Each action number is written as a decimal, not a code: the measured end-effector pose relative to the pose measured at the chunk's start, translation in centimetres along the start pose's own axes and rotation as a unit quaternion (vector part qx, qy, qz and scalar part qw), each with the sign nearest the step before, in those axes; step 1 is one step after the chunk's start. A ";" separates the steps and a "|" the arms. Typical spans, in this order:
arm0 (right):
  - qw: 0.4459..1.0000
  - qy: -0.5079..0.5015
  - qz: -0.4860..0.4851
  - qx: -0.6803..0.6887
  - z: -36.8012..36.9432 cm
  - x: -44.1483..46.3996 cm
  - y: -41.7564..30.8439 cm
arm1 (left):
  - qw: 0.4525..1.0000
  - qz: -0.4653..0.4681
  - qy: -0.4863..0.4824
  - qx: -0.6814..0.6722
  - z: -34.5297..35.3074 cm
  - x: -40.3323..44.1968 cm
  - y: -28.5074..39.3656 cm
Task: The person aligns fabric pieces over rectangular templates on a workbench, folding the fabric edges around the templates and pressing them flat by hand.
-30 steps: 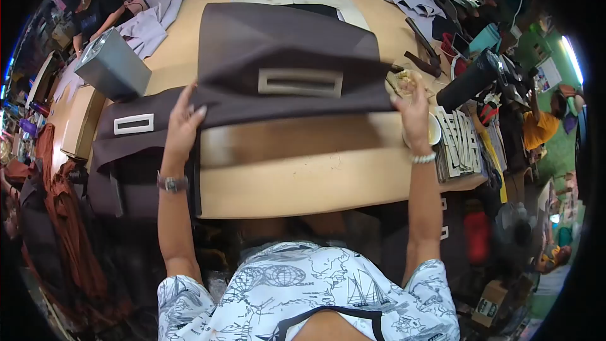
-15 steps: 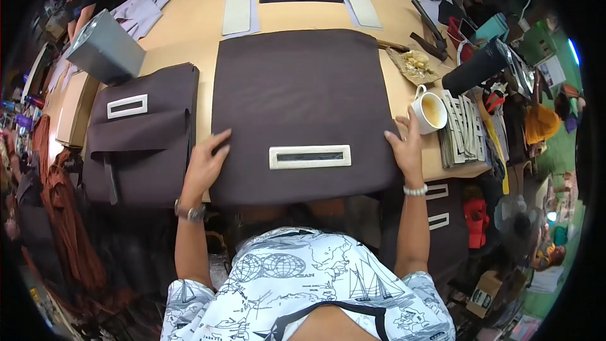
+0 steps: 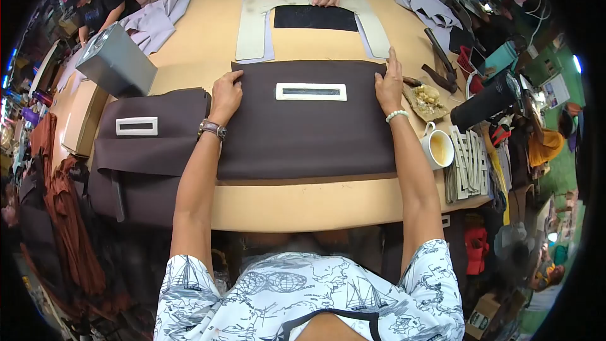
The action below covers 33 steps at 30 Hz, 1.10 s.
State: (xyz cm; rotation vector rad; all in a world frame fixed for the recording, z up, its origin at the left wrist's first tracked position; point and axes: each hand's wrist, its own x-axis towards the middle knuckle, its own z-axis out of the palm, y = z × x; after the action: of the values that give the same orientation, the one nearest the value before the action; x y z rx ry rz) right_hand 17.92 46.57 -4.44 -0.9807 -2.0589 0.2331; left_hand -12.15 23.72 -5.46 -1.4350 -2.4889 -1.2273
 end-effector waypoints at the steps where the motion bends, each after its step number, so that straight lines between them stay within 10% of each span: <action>1: 1.000 -0.009 0.002 -0.005 0.2 0.4 -0.1 | 1.000 0.007 0.002 0.002 0.3 0.5 -0.3; 14: 0.997 -0.028 0.009 -0.072 1.8 3.0 0.1 | 0.998 -0.001 -0.016 0.066 1.3 2.7 -1.0; 22: 0.992 0.091 -0.061 -0.062 -2.6 -2.1 -6.3 | 0.977 0.147 -0.007 0.153 -2.4 -4.2 6.5; 33: 0.963 -0.244 -0.015 0.114 -4.9 -20.7 -19.0 | 0.934 0.180 -0.295 0.095 -2.0 -19.3 10.8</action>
State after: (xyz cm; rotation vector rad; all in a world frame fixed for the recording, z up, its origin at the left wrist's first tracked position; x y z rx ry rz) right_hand 18.34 18.03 -4.78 -0.8020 -2.4141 0.7425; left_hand 6.28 11.36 -4.63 -2.3287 -2.3763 -0.5207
